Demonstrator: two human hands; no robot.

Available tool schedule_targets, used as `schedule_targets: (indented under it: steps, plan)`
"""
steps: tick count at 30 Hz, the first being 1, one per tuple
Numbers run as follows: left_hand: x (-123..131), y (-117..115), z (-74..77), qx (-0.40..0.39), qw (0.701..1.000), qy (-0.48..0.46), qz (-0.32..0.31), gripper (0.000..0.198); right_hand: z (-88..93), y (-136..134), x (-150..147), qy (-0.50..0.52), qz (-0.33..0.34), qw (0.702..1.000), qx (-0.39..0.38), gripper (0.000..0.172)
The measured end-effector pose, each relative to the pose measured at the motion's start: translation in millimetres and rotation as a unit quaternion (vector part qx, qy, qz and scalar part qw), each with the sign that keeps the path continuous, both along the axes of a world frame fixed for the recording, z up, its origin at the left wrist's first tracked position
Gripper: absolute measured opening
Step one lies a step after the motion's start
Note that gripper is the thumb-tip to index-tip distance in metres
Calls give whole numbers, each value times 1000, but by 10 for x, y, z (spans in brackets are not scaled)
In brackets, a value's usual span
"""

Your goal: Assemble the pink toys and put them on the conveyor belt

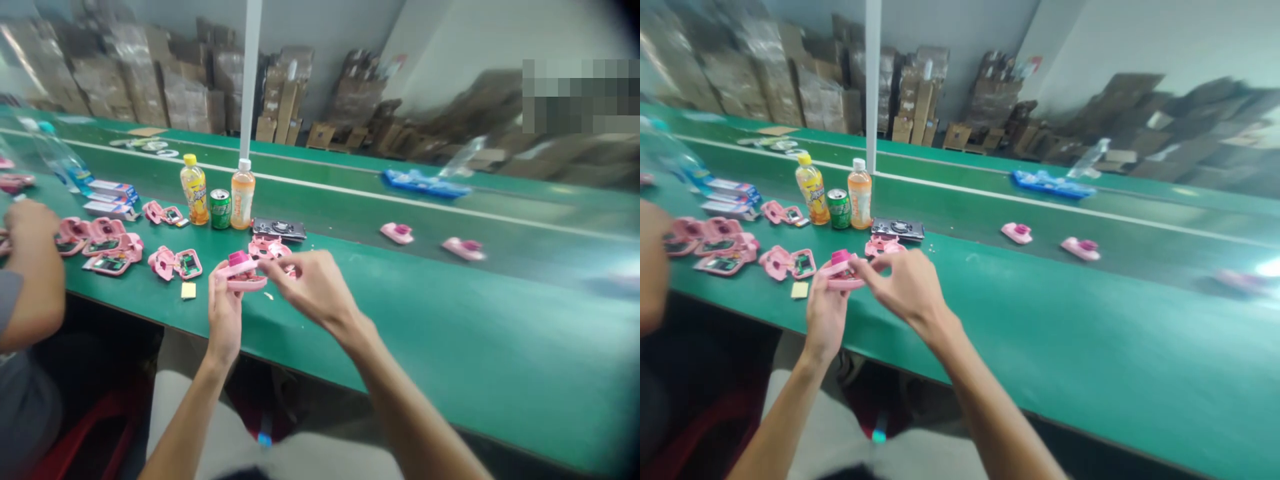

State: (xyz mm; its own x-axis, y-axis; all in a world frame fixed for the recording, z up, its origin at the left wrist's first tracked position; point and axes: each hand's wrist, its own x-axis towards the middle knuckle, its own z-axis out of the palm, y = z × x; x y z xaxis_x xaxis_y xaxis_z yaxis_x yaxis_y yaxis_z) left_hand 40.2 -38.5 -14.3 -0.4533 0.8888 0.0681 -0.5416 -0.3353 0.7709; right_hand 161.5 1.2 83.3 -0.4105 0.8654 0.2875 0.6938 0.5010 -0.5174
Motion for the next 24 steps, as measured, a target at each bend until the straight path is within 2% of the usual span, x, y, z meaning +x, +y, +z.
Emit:
schedule_targets:
  steps: [2,5,9,13,19,22,24]
  plan:
    - [48,16,-2,-18,1000,-3,15,29,-240,-108,-30,31,-16,999,1,40]
    - [107,43,-55,-33,999,-10,36,32,-564,-157,-135,132,-1,991,18,27]
    - [147,77,-152,-35,998,-8,46,42,-829,-176,-242,265,-6,964,8,12]
    - [173,106,-190,-38,999,7,31,50,-994,-206,-234,338,-51,940,-19,15]
    - [226,145,-121,-54,997,-61,-15,40,-1215,-240,-182,374,-79,924,20,20]
    - [212,151,-104,-38,994,-94,-43,40,-1234,-229,-137,415,-118,902,20,34]
    - [186,148,-125,-28,993,-96,-61,43,-1193,-207,-84,422,-114,899,-6,36]
